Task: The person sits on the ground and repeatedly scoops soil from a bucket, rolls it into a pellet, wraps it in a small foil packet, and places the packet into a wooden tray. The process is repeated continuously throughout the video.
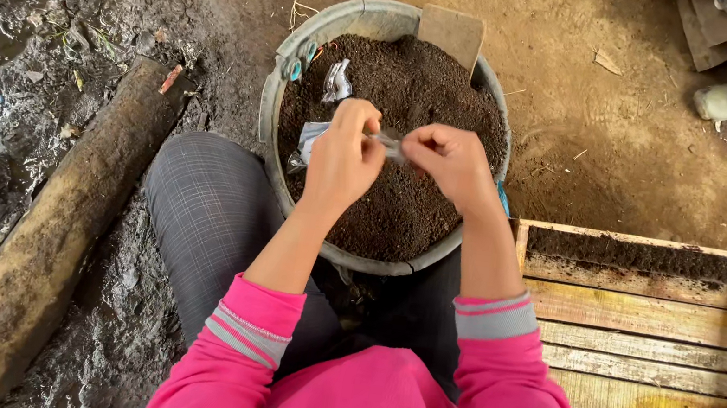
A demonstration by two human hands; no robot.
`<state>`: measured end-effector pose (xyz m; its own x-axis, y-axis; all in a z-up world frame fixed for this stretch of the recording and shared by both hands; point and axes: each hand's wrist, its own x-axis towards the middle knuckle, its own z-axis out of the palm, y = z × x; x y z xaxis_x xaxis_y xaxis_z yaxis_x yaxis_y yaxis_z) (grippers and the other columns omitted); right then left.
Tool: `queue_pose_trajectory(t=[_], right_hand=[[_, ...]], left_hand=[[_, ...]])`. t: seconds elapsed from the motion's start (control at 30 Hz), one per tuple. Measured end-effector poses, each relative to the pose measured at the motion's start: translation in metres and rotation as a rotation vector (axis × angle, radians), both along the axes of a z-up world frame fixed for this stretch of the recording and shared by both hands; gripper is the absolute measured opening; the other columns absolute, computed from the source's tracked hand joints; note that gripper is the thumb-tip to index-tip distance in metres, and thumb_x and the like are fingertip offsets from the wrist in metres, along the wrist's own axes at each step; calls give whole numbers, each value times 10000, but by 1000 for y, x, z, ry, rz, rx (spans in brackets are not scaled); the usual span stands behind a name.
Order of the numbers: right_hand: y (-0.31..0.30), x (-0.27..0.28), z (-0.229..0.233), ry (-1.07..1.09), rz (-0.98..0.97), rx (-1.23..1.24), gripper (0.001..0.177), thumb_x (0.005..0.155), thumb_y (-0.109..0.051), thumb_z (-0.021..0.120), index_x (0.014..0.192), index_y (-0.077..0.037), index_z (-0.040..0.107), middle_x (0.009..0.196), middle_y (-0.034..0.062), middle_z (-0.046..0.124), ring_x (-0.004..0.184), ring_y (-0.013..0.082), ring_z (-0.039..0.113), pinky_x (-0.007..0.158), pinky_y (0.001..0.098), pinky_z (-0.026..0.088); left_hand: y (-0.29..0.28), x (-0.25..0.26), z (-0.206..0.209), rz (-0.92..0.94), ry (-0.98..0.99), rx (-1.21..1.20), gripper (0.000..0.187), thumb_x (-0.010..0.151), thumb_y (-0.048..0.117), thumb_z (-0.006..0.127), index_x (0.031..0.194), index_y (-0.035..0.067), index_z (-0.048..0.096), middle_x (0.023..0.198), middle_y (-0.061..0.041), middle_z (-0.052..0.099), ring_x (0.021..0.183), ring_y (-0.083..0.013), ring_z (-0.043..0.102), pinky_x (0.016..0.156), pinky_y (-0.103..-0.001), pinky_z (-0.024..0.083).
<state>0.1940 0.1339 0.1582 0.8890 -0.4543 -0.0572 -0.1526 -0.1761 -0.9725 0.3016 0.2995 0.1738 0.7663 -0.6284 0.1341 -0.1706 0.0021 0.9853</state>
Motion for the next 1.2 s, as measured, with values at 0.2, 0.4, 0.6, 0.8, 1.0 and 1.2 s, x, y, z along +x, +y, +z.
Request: queue_pose_trajectory(t=[0.2,0.4,0.6,0.8,1.0,1.2], right_hand=[[-7,13,-72,396,-30,-443,375,959,-232,800,1305,-109,726,1240,168,715,1232,333,660,1078,499,510],[-7,7,-69,296,2,-407,253,986,-174,690,1203,-61,755,1179,214,737,1189,430,652,1017,555,519],[-23,16,-33,305,-178,-125,411,1037,13,460,1392,-54,656,1433,209,598,1430,383,466,1207,522,335],[-25,37,-121,64,-31,-969,400,932,-69,754,1325,-30,691,1285,202,663,1264,348,609,1051,449,432],[-35,25,-134,402,-56,-540,283,1096,-349,569,1289,-212,725,1222,62,732,1237,282,652,1034,450,530],[-31,3,-51,339,-235,-70,444,1152,-365,325,1233,-74,651,868,75,617,634,107,591,577,246,489]], left_hand=[[2,15,-2,146,-344,211,224,913,-65,646,1012,57,487,965,-194,755,773,-336,775,668,-421,614],[-3,21,-29,194,-583,163,187,945,-58,628,911,109,707,1089,-81,761,894,-303,768,723,-369,641],[-4,19,-24,186,-579,274,228,946,-103,571,1118,-47,710,1205,-204,657,900,-390,749,721,-461,675],[-6,20,-28,172,-578,218,186,955,-75,577,1027,-11,737,1113,-127,670,844,-394,746,680,-448,673],[-3,22,-24,174,-573,209,190,937,-77,596,1028,13,737,1099,-82,668,859,-353,749,695,-416,669],[-4,19,-18,154,-515,186,203,950,-87,574,1062,-18,728,1115,-108,656,930,-420,727,762,-482,656]])
